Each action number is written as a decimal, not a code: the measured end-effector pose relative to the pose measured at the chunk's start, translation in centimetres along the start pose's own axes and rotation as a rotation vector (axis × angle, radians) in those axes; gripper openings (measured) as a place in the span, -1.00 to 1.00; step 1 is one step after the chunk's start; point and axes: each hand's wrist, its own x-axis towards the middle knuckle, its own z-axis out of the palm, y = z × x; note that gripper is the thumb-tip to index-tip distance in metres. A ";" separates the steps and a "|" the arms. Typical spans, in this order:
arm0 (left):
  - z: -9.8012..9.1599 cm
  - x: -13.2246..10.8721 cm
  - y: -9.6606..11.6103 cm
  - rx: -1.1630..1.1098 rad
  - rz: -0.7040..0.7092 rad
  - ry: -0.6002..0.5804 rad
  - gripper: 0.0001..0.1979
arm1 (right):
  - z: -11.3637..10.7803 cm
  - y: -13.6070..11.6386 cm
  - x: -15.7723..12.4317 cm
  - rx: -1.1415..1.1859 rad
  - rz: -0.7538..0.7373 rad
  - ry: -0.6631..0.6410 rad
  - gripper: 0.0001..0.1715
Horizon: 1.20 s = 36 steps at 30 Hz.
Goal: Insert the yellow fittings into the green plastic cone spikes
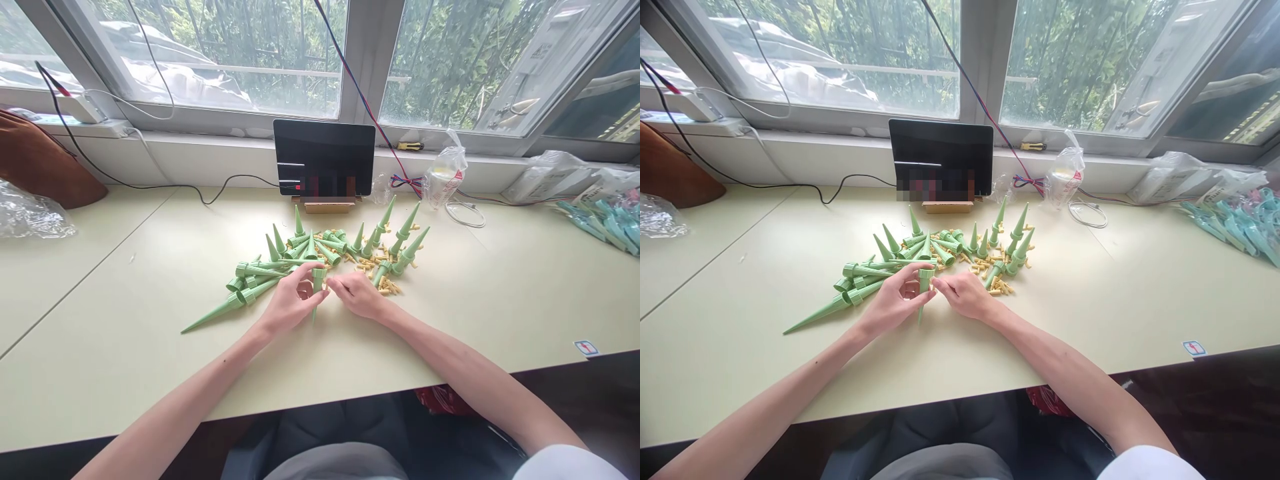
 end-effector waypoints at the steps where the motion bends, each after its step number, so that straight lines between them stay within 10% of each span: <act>1: 0.0 0.0 0.1 -0.003 -0.001 0.000 -0.58 | 0.0 0.0 0.0 0.012 0.004 0.005 -0.42; 8: -0.1 0.1 0.0 -0.025 -0.023 0.001 -0.57 | -0.1 -0.3 0.1 0.068 -0.004 0.091 -0.70; 36: 0.2 -0.1 0.1 0.021 0.018 0.022 -0.59 | 0.0 0.1 -0.1 -0.055 -0.014 0.012 -0.50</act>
